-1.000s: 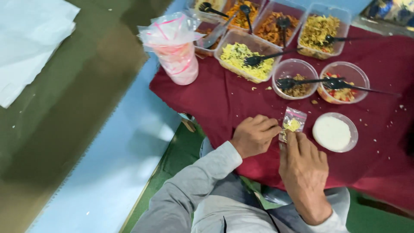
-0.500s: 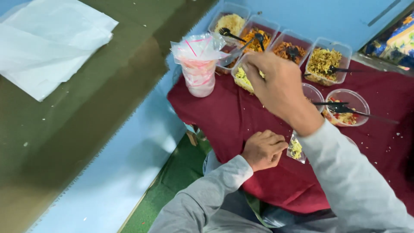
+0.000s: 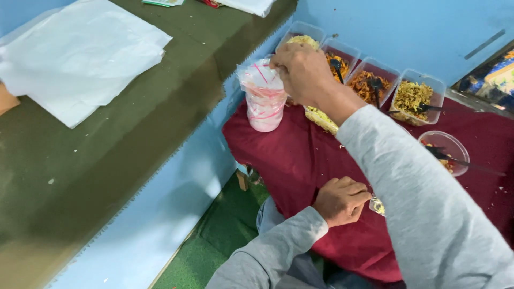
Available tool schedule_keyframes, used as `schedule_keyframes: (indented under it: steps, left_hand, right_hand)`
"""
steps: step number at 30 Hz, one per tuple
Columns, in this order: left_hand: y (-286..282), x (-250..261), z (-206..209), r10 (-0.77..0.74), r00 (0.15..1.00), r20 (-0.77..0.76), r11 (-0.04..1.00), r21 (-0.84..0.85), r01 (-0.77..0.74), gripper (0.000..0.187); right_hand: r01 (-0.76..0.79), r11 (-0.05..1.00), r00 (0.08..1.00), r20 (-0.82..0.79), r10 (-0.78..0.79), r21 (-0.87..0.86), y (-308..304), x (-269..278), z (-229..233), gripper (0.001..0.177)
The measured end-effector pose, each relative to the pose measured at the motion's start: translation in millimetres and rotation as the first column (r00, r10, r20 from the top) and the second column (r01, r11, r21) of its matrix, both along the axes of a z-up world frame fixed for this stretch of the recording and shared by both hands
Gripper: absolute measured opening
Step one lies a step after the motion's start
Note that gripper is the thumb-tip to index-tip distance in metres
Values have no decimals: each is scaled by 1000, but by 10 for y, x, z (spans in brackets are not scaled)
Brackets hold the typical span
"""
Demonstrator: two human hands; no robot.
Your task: Filling small plastic bags with food ingredients and wrapping food items in paper
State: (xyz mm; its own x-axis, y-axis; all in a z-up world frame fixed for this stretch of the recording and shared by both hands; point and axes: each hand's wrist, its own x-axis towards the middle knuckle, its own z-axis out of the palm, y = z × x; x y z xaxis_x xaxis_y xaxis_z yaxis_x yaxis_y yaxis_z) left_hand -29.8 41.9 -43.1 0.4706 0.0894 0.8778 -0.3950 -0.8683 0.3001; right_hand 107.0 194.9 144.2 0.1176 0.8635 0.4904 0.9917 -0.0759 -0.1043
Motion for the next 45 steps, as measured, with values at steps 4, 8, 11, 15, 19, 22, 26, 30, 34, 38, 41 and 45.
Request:
schedule_keyframes:
  steps: [4, 8, 11, 15, 19, 22, 26, 30, 34, 38, 41, 45]
  left_hand:
    - [10, 7, -70, -20, 996, -92, 999, 27, 23, 13]
    - [19, 32, -157, -36, 995, -91, 999, 32, 39, 14]
    - [29, 33, -168, -32, 998, -51, 998, 52, 35, 19]
    - [27, 21, -109, -15, 1000, -21, 999, 52, 16, 19]
    - [21, 14, -101, -11, 999, -45, 998, 61, 14, 18]
    - [20, 17, -75, -14, 999, -38, 998, 68, 17, 17]
    - [12, 28, -106, -30, 999, -22, 999, 42, 31, 19]
    - [8, 29, -97, -20, 1000, -15, 999, 37, 21, 19]
    - [-2, 32, -113, -9, 1000, -28, 999, 36, 10, 17]
    - [8, 26, -86, -19, 1000, 4, 999, 36, 19, 18]
    - [19, 9, -59, -16, 1000, -3, 999, 48, 17, 18]
    - [4, 95, -103, 51, 995, 91, 995, 76, -58, 16]
  right_hand:
    - [-33, 993, 996, 73, 42, -117, -172, 86, 180, 22]
    - [-115, 950, 993, -10, 117, -290, -504, -46, 433, 35]
    - [-49, 973, 970, 223, 101, -224, -609, 25, 258, 36]
    - [-74, 996, 911, 410, 51, 41, -640, 96, 38, 9]
    - [-88, 994, 947, 316, 64, 61, -675, 27, 69, 9]
    - [-158, 981, 961, 245, 127, 114, -690, 6, 80, 13]
    - [-161, 969, 987, 20, 160, 188, -697, -37, 89, 12]
    - [-107, 964, 989, -75, 129, 244, -685, -103, 149, 10]
    - [-7, 981, 981, -190, 45, 196, -690, -177, 241, 12]
    - [76, 985, 881, -473, 5, 152, -718, -221, 312, 12]
    - [92, 986, 792, -611, 13, 140, -831, -322, 403, 14]
    - [77, 965, 710, -693, 123, 250, -1180, -659, 474, 22]
